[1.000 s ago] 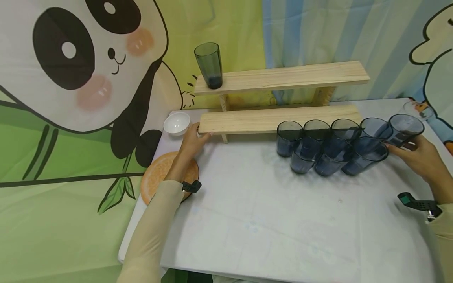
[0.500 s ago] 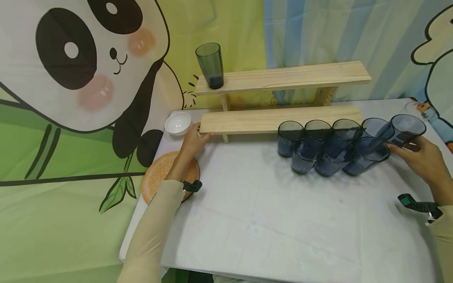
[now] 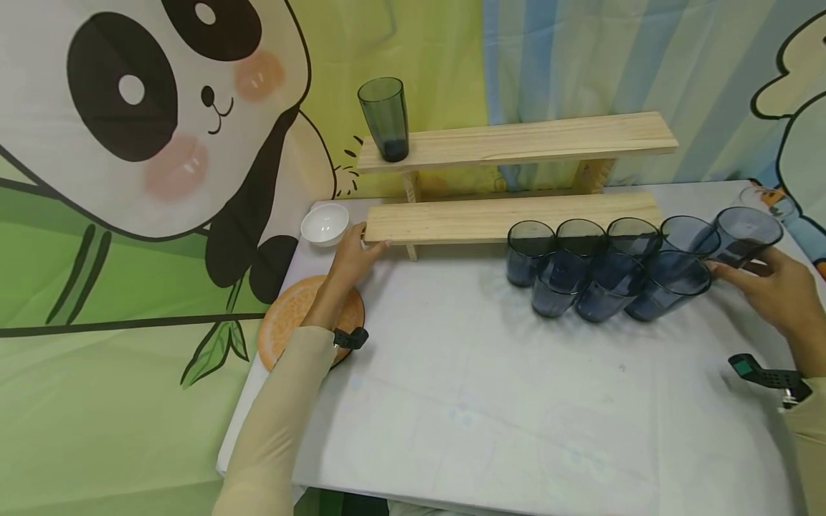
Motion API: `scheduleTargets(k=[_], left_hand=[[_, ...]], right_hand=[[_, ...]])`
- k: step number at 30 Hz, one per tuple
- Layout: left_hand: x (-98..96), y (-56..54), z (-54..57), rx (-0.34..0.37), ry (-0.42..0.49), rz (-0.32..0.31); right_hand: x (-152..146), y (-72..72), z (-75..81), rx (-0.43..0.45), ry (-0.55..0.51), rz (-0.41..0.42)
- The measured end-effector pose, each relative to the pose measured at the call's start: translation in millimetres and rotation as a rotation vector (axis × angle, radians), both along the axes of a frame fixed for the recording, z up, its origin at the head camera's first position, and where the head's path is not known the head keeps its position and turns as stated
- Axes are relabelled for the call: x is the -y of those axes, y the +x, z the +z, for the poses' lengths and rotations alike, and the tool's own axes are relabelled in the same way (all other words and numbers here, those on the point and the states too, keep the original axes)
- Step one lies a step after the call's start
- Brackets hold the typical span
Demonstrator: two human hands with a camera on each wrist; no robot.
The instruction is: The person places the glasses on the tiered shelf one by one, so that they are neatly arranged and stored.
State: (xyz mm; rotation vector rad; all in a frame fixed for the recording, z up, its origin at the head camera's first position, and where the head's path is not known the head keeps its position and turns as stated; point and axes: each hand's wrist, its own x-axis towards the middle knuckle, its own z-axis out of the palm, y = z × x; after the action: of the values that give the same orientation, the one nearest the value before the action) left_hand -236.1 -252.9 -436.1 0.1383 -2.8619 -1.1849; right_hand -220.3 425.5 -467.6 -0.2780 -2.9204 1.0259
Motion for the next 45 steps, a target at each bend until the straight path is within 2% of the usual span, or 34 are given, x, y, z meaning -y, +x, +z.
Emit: scheduleTargets(k=[6,10,16,21,23,27,30,35,41,45], left_hand=[[0.6,0.5,-0.2,0.007,0.003,0.006],[0.1,0.8,0.1,0.011,-0.004,0.010],[-1.7,1.2,1.5,0.017,0.005,0.013],[-1.9,1.4,1.9,0.018,0.006,0.016],[-1.9,1.5,2.0,0.016,0.007,0.017],[-1.9,1.9,2.2,0.013,0.009,0.017],[-1.6,2.3,2.0,0.017,0.009,0.016],[-1.2,1.8,2.0,0.019,0.006,0.016],[-0.7,0.7,1.7,0.013,0.011,0.015],[-0.8,0.4,0.6,0.017,0.005,0.013]], right_hand=[[-2,-1.3,9.1,-0.033,0.007,-0.008],[-5,-1.7,12.9,-0.080,-0.048,-0.006],[-8,-3.8,24.4,-0.254,-0.120,0.003],[-1,-10.4,44.8,-0.441,-0.114,0.067],[4,-14.4,53.6,-0.466,-0.108,0.059],[10,-22.7,68.2,-0.453,-0.097,0.017],[14,-29.3,75.9,-0.453,-0.094,0.036],[28,-36.5,89.8,-0.352,-0.117,0.047],[54,-44.6,114.0,-0.209,-0.002,0.036],[70,-48.7,124.0,-0.172,-0.002,0.074]])
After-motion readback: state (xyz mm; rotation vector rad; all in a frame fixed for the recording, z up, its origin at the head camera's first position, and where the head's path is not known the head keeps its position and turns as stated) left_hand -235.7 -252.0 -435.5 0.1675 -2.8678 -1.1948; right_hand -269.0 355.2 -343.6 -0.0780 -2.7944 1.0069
